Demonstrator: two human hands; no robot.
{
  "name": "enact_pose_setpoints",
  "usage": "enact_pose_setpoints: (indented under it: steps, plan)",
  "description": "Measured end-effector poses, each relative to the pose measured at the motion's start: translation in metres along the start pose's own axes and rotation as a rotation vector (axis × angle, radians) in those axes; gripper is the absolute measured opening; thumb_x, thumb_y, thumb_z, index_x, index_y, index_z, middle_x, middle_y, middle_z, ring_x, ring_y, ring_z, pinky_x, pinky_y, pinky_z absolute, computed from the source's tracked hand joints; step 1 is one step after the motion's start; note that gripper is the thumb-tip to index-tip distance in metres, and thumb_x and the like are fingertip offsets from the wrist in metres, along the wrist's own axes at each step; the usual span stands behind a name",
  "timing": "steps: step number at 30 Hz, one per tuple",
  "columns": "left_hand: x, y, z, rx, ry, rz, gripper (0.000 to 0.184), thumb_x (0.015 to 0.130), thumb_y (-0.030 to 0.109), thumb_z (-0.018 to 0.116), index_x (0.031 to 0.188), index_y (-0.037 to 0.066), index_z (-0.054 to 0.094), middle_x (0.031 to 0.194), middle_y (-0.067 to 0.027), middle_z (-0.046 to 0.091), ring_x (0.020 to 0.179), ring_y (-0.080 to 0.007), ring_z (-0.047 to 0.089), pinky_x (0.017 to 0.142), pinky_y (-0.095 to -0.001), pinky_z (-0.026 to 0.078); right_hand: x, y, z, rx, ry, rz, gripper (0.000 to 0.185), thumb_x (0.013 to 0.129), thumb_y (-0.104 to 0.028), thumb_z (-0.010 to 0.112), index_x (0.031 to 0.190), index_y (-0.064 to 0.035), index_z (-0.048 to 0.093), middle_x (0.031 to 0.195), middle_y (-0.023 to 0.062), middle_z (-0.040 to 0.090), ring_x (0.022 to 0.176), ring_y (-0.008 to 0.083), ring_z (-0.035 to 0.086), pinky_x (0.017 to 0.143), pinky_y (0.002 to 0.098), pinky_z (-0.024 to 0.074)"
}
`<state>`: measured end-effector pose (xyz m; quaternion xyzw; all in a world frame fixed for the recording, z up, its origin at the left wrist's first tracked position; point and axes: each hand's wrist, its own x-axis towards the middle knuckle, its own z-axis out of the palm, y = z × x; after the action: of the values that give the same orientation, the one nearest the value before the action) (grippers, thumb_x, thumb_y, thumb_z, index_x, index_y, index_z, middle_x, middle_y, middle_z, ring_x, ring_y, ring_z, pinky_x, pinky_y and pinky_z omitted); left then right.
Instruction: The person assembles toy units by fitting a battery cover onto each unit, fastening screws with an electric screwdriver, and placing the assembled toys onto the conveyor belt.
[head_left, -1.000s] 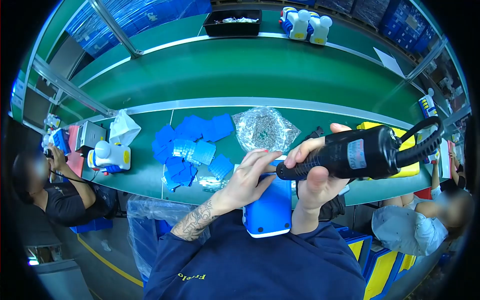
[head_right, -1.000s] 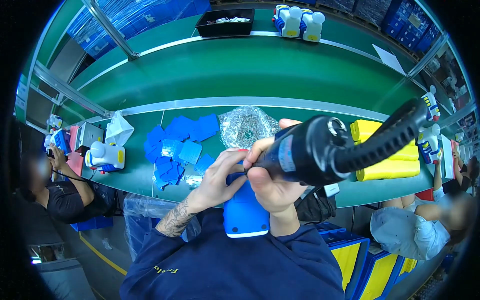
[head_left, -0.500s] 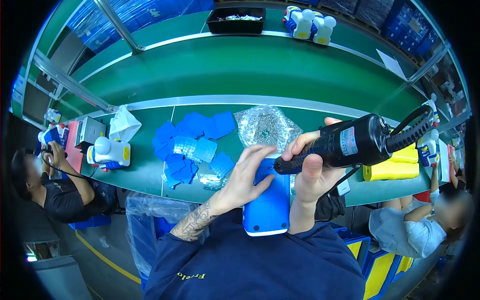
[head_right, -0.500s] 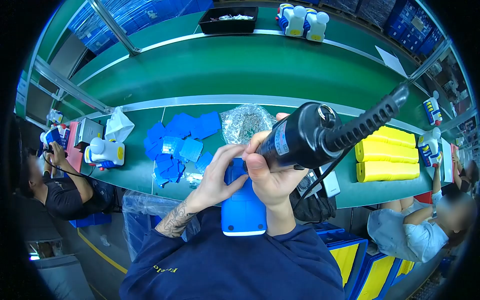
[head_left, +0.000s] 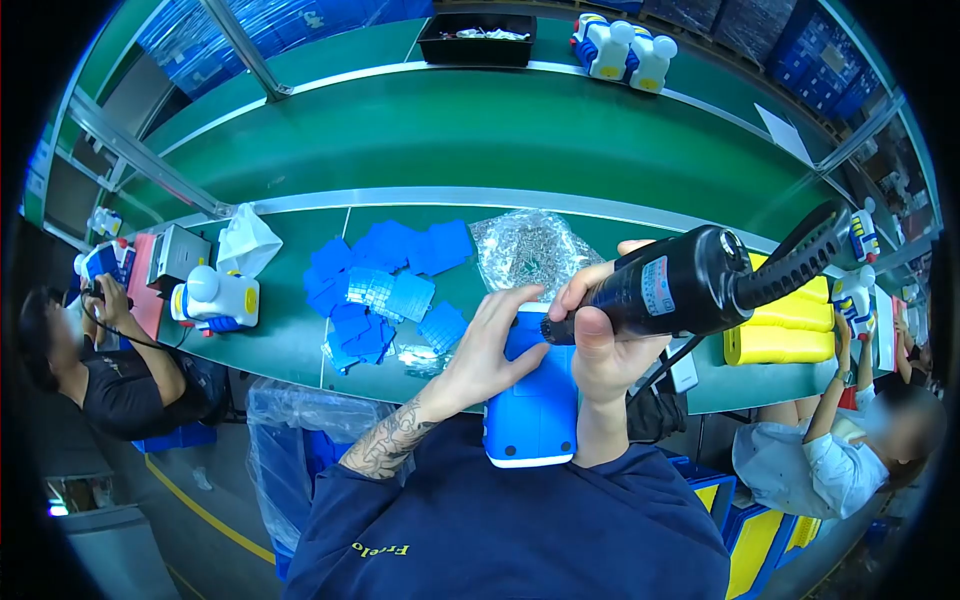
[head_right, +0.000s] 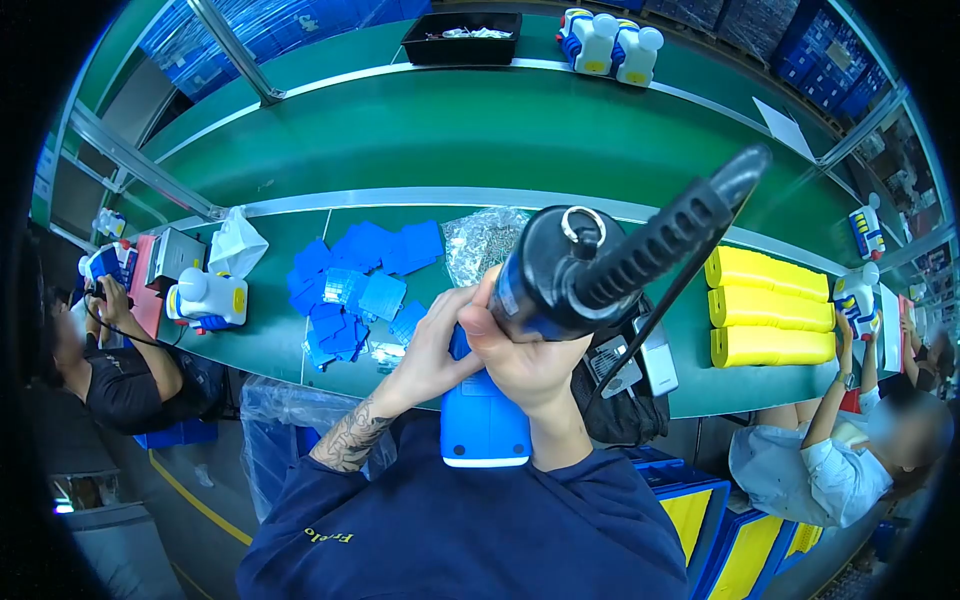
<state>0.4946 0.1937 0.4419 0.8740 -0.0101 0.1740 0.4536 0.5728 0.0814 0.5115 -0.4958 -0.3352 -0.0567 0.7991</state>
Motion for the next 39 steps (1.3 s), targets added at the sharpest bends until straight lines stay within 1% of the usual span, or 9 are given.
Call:
enact_pose_setpoints:
  steps: [6,22,29,30,32,34,35,37,39]
  plan:
    - [0.0,-0.005,0.002,0.017,0.036,0.057,0.065,0.074,0.014,0.074,0.131,0.005,0.045,0.123,-0.0153,0.053,0.112,-0.0336,0.05,0.09,-0.0387,0.046,0.0,0.002,0.0,0.001,-0.017,-0.008,0.067,0.083,-0.036,0.073,0.125,0.0007,0.035,0.071,0.0083,0.059,0.059,0.0143,0.06,0.056,0.0241,0.0496]
    - [-0.001,-0.004,0.001,-0.04,0.039,-0.003,0.062,0.074,0.015,0.074,0.13,0.006,0.047,0.124,-0.0138,0.053,0.109,-0.0311,0.052,0.082,-0.0359,0.049,-0.002,0.003,0.0,0.035,-0.015,0.065,0.066,0.083,-0.035,0.074,0.123,0.0017,0.035,0.071,0.0082,0.059,0.058,0.0143,0.06,0.056,0.0239,0.0494]
    - [-0.005,-0.004,-0.012,-0.013,-0.038,-0.039,0.058,0.08,0.017,0.071,0.131,0.006,0.047,0.125,-0.0163,0.05,0.117,-0.0344,0.049,0.097,-0.0402,0.042,0.0,-0.01,-0.001,0.09,-0.016,0.049,0.073,0.081,-0.037,0.075,0.126,0.0034,0.033,0.073,0.0116,0.059,0.06,0.0182,0.06,0.055,0.0292,0.052]
    - [-0.007,-0.004,-0.016,0.002,-0.067,-0.058,0.056,0.082,0.018,0.069,0.132,0.007,0.047,0.126,-0.0172,0.049,0.118,-0.035,0.048,0.1,-0.0408,0.04,0.002,-0.009,-0.009,0.202,-0.027,-0.066,0.074,0.078,-0.014,0.079,0.131,0.0037,0.03,0.08,0.0106,0.061,0.068,0.0144,0.059,0.061,0.0236,0.048]
    - [-0.013,-0.008,-0.031,-0.036,-0.084,-0.113,0.052,0.086,0.02,0.066,0.133,0.008,0.047,0.128,-0.018,0.047,0.121,-0.0353,0.047,0.101,-0.0396,0.039,0.014,-0.034,-0.011,0.259,0.117,-0.156,0.081,0.082,-0.04,0.074,0.133,0.0031,0.027,0.076,0.0133,0.059,0.059,0.0205,0.059,0.054,0.0303,0.0513]
    - [-0.024,-0.016,-0.045,-0.038,-0.105,-0.16,0.052,0.091,0.022,0.06,0.138,0.008,0.043,0.133,-0.0175,0.047,0.124,-0.0315,0.046,0.105,-0.0375,0.035,0.024,-0.047,-0.027,0.172,0.202,-0.157,0.083,0.086,-0.051,0.063,0.136,0.0017,0.023,0.075,0.0113,0.054,0.055,0.0191,0.054,0.051,0.0338,0.0498]
    - [-0.029,-0.017,-0.051,-0.088,-0.1,-0.218,0.051,0.092,0.023,0.057,0.139,0.009,0.042,0.134,-0.0186,0.047,0.124,-0.0333,0.046,0.104,-0.039,0.036,0.029,-0.047,-0.036,0.168,0.2,-0.134,0.079,0.088,-0.047,0.062,0.137,0.0005,0.022,0.076,0.0109,0.054,0.056,0.0188,0.055,0.053,0.0334,0.0497]
    - [-0.043,-0.02,-0.056,-0.194,-0.082,-0.357,0.05,0.097,0.026,0.05,0.143,0.011,0.038,0.138,-0.0192,0.046,0.127,-0.0338,0.045,0.106,-0.0401,0.034,0.032,-0.032,-0.05,0.048,0.228,-0.013,0.057,0.096,-0.027,0.058,0.134,-0.0006,0.026,0.076,0.0103,0.055,0.056,0.0173,0.054,0.055,0.0303,0.0491]
    - [-0.055,-0.024,-0.062,-0.117,-0.028,-0.361,0.05,0.098,0.029,0.048,0.144,0.011,0.036,0.142,-0.0174,0.042,0.133,-0.0321,0.041,0.109,-0.0391,0.031,0.022,0.001,-0.072,-0.193,0.182,0.277,0.039,0.095,-0.019,0.057,0.122,-0.0035,0.034,0.075,0.0079,0.055,0.056,0.0143,0.055,0.052,0.0269,0.0481]
